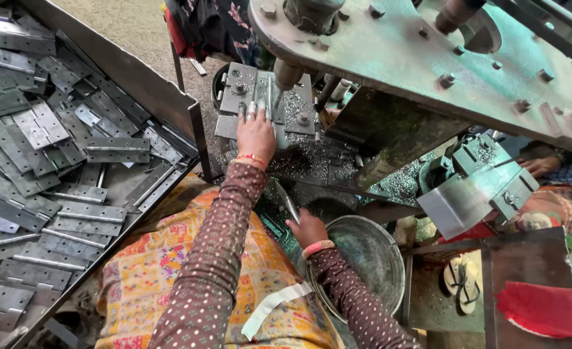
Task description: The person operates a metalworking machine, repeatedly placing rectangular metal pieces into a mold and pressing a lever to process them. They then remove the processed pieces and place them into a pile on the left.
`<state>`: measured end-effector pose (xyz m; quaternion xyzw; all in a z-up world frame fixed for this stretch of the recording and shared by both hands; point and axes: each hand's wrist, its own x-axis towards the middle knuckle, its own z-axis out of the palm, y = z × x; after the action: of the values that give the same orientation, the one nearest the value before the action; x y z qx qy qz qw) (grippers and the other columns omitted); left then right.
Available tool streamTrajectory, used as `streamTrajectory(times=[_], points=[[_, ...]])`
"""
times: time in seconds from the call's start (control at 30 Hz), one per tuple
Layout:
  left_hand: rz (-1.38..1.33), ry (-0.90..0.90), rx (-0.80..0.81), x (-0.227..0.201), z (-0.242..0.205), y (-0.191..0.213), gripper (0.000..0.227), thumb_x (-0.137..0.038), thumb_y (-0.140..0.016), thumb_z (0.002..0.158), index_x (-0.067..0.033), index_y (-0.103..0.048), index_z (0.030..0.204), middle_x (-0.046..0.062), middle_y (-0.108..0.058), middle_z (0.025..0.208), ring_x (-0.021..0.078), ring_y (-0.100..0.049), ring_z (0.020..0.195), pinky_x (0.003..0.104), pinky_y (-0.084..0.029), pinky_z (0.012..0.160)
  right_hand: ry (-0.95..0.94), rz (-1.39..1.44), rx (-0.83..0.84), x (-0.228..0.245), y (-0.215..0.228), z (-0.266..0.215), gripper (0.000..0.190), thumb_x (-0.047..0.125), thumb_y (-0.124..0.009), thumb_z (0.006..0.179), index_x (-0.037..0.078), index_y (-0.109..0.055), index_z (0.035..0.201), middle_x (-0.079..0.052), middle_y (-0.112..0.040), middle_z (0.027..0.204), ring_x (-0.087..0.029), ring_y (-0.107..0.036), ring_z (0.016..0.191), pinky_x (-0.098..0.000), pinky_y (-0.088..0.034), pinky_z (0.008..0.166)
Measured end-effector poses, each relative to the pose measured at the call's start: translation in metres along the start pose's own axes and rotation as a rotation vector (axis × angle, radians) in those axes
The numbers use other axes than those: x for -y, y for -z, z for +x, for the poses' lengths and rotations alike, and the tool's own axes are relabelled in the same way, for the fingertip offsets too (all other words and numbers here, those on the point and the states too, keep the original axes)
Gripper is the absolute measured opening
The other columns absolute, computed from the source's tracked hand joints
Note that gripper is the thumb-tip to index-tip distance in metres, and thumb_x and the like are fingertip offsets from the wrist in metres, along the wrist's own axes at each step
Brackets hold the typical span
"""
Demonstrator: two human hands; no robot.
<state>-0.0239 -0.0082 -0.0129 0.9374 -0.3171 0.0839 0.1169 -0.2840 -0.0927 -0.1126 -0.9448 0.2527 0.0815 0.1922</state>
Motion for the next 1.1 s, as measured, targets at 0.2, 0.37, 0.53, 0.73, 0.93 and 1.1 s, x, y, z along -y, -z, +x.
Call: streamTrajectory(times=[0.2, 0.37, 0.53, 0.73, 0.93, 1.1], points=[[-0.008, -0.028, -0.114, 0.003, -0.023, 0.013, 0.035, -0.023, -0.048, 0.100, -0.0052, -0.075, 0.115, 0.014, -0.052, 0.149, 0.0308, -0.053, 0.136, 0.054, -0.028, 0.119, -0.011, -0.108, 0.099, -0.008, 0.013, 0.039, 0.052, 0.047, -0.074, 0.089, 0.000, -0.063, 0.110, -0.023, -0.073, 0.096, -0.041, -0.073, 0.089, -0.0501, -0.057, 0.076], [-0.072, 0.049, 0.059, 0.011, 0.010, 0.019, 0.032, -0.019, -0.049, 0.097, -0.0087, -0.077, 0.108, 0.012, -0.050, 0.153, 0.0276, -0.057, 0.131, 0.055, -0.024, 0.121, 0.030, -0.155, 0.157, 0.006, 0.054, 0.052, 0.050, 0.047, -0.075, 0.088, 0.003, -0.064, 0.108, -0.022, -0.073, 0.096, -0.039, -0.073, 0.089, -0.0485, -0.058, 0.077], [-0.053, -0.023, -0.104, 0.016, 0.013, 0.007, 0.031, -0.025, -0.054, 0.097, -0.0083, -0.079, 0.099, 0.014, -0.060, 0.138, 0.0299, -0.059, 0.126, 0.055, -0.031, 0.116, 0.079, 0.125, -0.161, -0.019, -0.027, 0.002, 0.043, 0.043, -0.071, 0.089, 0.003, -0.063, 0.102, -0.026, -0.071, 0.082, -0.047, -0.068, 0.082, -0.0560, -0.052, 0.070], [-0.198, -0.139, -0.351, 0.039, -0.042, 0.009, 0.019, -0.019, -0.062, 0.097, -0.0082, -0.072, 0.108, 0.010, -0.064, 0.127, 0.0265, -0.061, 0.119, 0.049, -0.042, 0.111, 0.102, 0.040, -0.077, -0.047, -0.032, 0.029, 0.051, 0.051, -0.074, 0.087, 0.002, -0.061, 0.096, -0.028, -0.069, 0.082, -0.049, -0.067, 0.080, -0.0566, -0.052, 0.068], [0.142, 0.242, -0.305, 0.184, -0.117, -0.006, 0.045, -0.014, -0.061, 0.103, -0.0095, -0.055, 0.148, 0.013, -0.054, 0.143, 0.0307, -0.055, 0.119, 0.047, -0.044, 0.099, 0.030, -0.095, 0.029, -0.015, 0.039, 0.028, 0.051, 0.052, -0.071, 0.086, 0.003, -0.065, 0.099, -0.024, -0.072, 0.089, -0.046, -0.070, 0.084, -0.0542, -0.054, 0.073], [0.563, 0.215, -0.173, 0.326, -0.138, -0.046, 0.062, -0.015, -0.058, 0.082, -0.0199, -0.051, 0.143, 0.007, -0.051, 0.146, 0.0222, -0.049, 0.133, 0.048, -0.039, 0.109, -0.002, -0.097, 0.025, -0.001, 0.053, 0.014, 0.053, 0.051, -0.071, 0.085, 0.004, -0.064, 0.108, -0.026, -0.072, 0.089, -0.046, -0.070, 0.086, -0.0536, -0.054, 0.074]])
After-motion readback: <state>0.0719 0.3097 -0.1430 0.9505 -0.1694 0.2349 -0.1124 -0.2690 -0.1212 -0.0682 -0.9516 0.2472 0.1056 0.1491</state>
